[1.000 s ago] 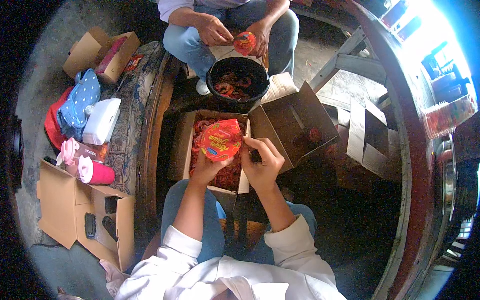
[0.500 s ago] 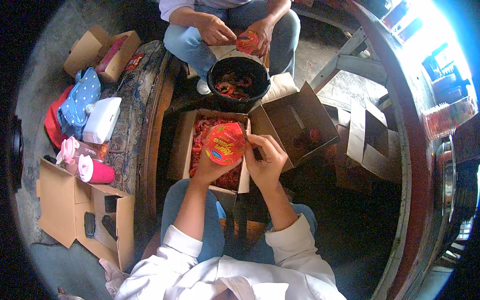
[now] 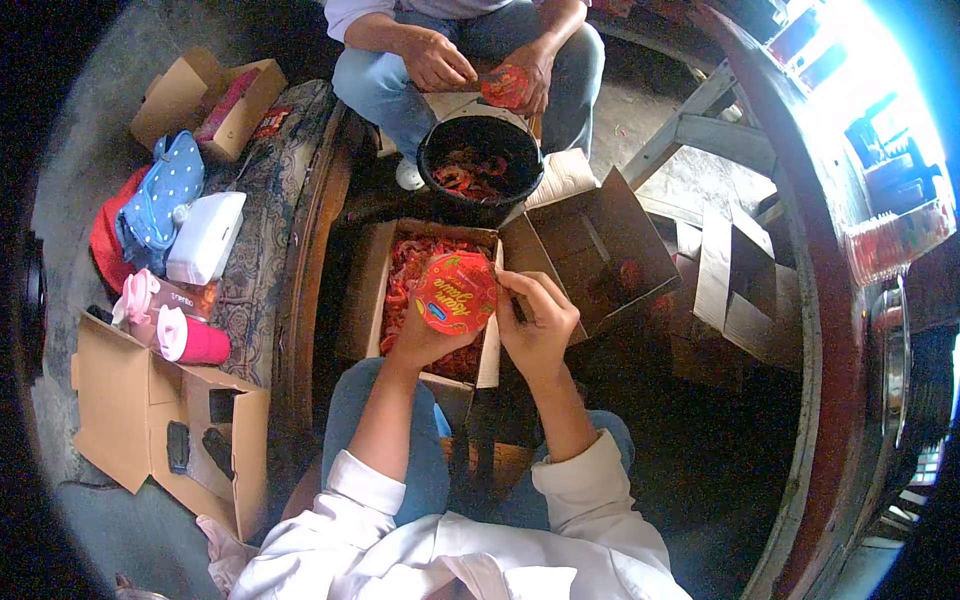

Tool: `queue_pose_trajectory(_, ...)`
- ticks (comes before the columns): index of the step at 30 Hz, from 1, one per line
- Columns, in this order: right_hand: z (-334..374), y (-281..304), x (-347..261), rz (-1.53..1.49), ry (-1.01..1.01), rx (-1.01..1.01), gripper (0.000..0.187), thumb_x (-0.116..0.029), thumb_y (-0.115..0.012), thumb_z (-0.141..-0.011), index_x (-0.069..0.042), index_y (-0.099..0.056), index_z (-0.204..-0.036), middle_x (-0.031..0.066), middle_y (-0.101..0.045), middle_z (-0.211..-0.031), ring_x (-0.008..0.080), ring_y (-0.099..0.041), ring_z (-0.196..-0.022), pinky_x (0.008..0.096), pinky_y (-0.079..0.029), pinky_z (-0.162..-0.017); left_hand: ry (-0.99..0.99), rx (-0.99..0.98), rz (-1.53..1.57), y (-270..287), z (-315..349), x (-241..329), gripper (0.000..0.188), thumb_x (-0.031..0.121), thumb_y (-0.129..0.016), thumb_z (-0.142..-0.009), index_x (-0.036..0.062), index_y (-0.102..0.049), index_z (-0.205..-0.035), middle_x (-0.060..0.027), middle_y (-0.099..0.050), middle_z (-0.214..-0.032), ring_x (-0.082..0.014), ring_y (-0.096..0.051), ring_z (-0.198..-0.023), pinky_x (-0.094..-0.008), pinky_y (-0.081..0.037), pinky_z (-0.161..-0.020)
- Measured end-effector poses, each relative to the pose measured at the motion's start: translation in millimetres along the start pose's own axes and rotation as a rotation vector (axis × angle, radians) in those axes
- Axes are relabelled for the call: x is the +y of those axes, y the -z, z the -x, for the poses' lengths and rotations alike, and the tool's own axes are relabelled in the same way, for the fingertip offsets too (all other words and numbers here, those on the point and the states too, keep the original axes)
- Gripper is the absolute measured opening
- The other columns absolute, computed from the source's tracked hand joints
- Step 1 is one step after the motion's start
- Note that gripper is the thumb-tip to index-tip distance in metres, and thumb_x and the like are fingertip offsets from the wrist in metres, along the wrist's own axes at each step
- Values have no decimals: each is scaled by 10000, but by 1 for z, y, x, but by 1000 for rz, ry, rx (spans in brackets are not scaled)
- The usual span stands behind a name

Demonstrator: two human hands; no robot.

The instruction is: The person sorts small packaged snack items from a cardboard box into a black bucket by hand, handling them one at a time.

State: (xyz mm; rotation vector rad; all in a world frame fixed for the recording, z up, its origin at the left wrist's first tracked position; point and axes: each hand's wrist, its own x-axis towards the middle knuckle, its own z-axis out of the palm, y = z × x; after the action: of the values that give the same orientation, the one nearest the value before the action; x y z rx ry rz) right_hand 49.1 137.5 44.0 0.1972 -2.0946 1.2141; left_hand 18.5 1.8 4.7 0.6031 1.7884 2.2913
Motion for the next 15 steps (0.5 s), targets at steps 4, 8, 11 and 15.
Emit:
queue_pose_trajectory(4,-2,-1,-1,20,6,14,183,102,-646,-686,33,-640,-855,116,-630,-774,165,-627,-698,247,-494,-617,-35,57,-42,0,-3,-5,648,44,-745,-600,58,-399,-1148,-67,-500,-1111,-156,-516,-1024,-309,-414,-899)
queue_pose_trajectory(8,1,-5,0,4,-3,65,167,97,-646,-687,22,-638,-835,112,-628,-764,168,-622,-682,254,-488,-601,-22,115,112,0,-2,-11,673,12,-737,-617,63,-358,-1171,-79,-490,-1133,-153,-514,-1037,-304,-419,-901)
queue_pose_trajectory(11,0,-2,-2,80,79,39,182,95,-649,-665,12,-635,-825,111,-621,-755,195,-616,-661,270,-483,-588,-98,145,33,0,-3,-6,694,-19,-724,-629,64,-322,-1189,-78,-496,-1128,-155,-518,-1044,-309,-425,-910)
queue_pose_trajectory(15,0,0,4,157,216,-6,215,83,-654,-625,-5,-635,-821,107,-611,-745,235,-605,-655,291,-480,-582,-161,132,-75,5,-5,1,705,-26,-722,-628,65,-311,-1194,-83,-494,-1134,-163,-516,-1056,-314,-426,-918)
